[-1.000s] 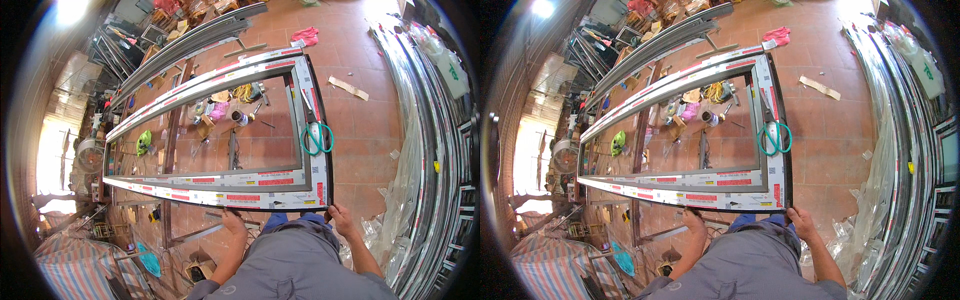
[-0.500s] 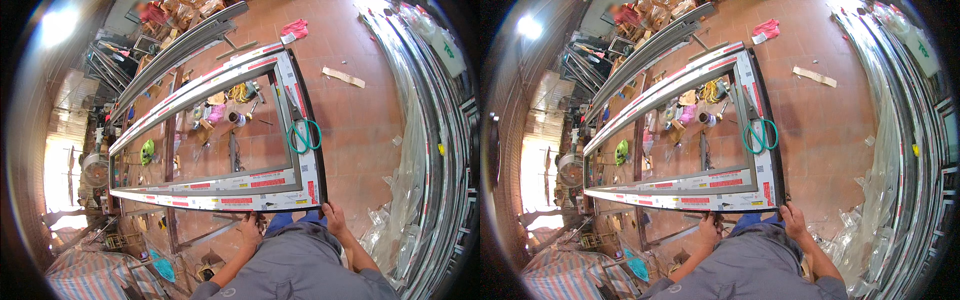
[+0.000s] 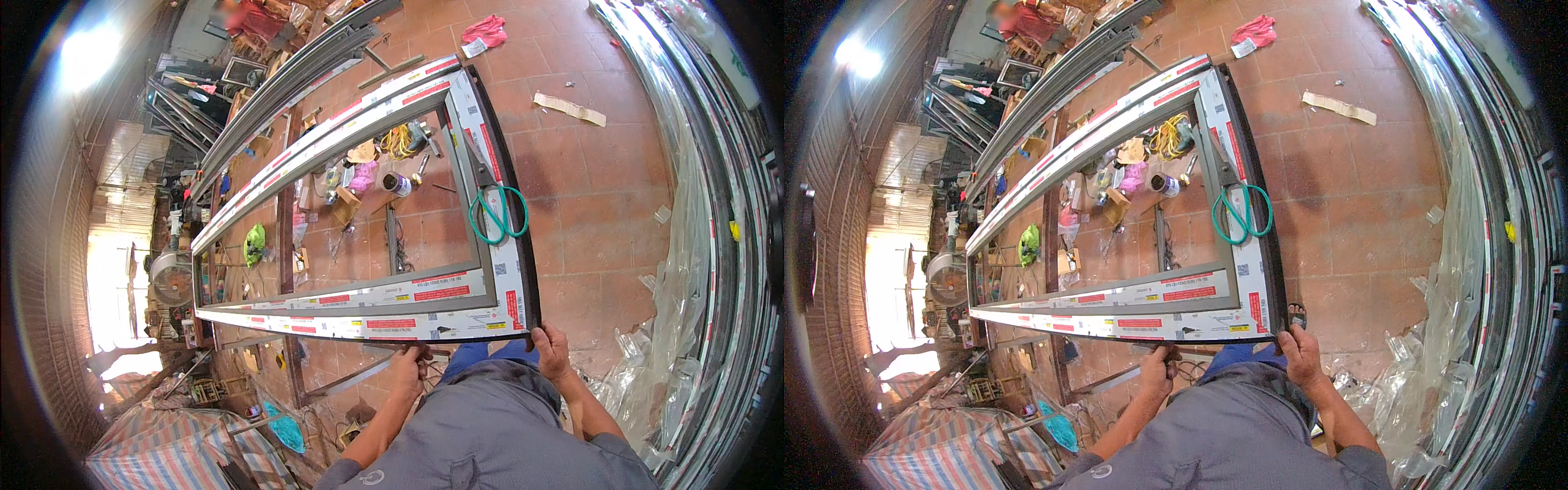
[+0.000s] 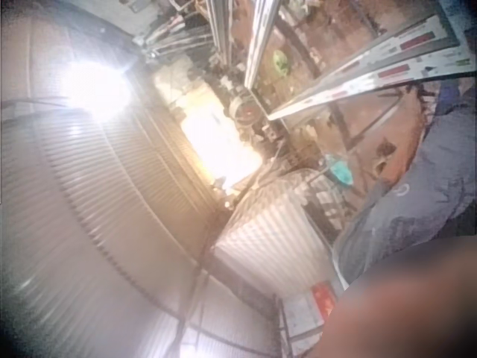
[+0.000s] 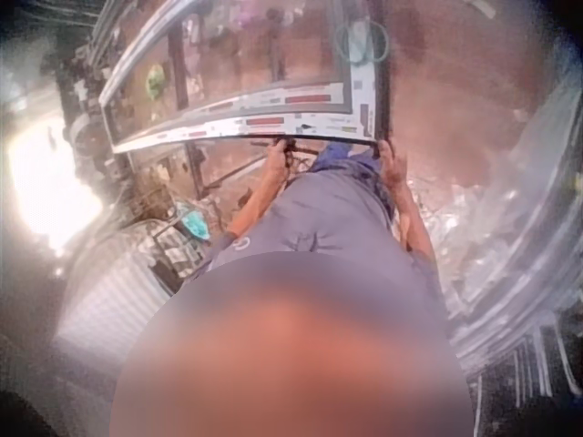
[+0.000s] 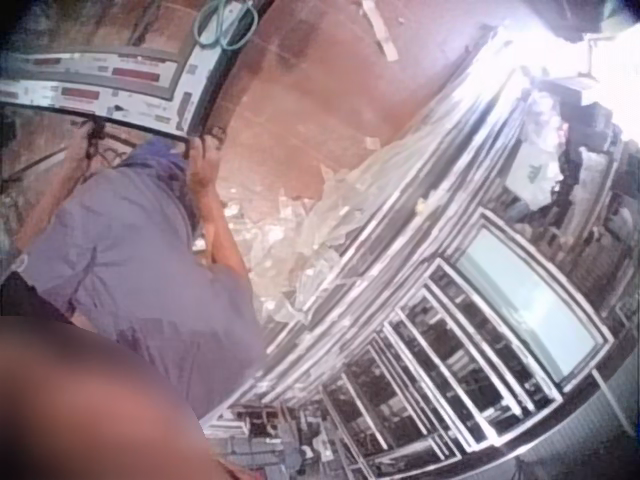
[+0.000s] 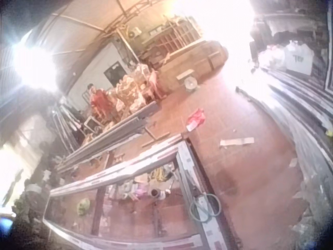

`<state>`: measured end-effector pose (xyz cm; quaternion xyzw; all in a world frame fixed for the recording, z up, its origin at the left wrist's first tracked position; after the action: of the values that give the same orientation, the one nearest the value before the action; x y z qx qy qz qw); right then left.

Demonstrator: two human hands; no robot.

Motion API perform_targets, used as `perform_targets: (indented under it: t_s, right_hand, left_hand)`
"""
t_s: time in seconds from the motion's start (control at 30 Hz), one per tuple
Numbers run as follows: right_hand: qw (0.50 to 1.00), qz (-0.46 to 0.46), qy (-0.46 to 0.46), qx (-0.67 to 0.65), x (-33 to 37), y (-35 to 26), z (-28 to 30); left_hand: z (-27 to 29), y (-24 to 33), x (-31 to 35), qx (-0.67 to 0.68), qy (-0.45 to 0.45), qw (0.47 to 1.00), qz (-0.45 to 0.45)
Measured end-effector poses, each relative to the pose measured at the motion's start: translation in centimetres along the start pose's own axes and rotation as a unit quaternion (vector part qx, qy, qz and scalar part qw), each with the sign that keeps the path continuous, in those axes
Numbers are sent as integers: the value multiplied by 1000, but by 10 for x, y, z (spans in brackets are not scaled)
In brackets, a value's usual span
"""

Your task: The person assembles a window frame by inserting a black rubber seal into the frame's groove. They use scissors to cut the seal to length and press it into place along the frame edges.

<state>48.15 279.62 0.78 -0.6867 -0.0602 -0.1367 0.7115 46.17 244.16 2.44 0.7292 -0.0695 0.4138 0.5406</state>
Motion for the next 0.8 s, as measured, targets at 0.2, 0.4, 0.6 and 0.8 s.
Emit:
perform_targets:
  t_s: [0.2,0.4,0.6,0.8]
  right_hand:
    - [1000,11,-2,4,-2,7,2]
    - [1000,27,1,14,-4,7,2]
    - [997,49,-12,54,-7,-2,7]
    - [997,61,-17,43,-8,-2,6]
  left_hand:
    - [37,20,-11,5,98,994,-55]
    - [44,38,-15,-62,105,986,-112]
    - [29,54,-5,-127,96,984,-79]
    - [30,60,-8,-207,95,971,-71]
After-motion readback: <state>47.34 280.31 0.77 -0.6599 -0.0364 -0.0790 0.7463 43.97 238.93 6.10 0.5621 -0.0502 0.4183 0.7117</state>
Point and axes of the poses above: each hand's wrist, its own x-axis away from the middle knuckle, its own z-axis out of the back of the hand, y = z × x, the point moved 9 cm from there along -x, towards the middle knuckle, and after that the axes turned 15 degrees about x, right-handed, at the moved point
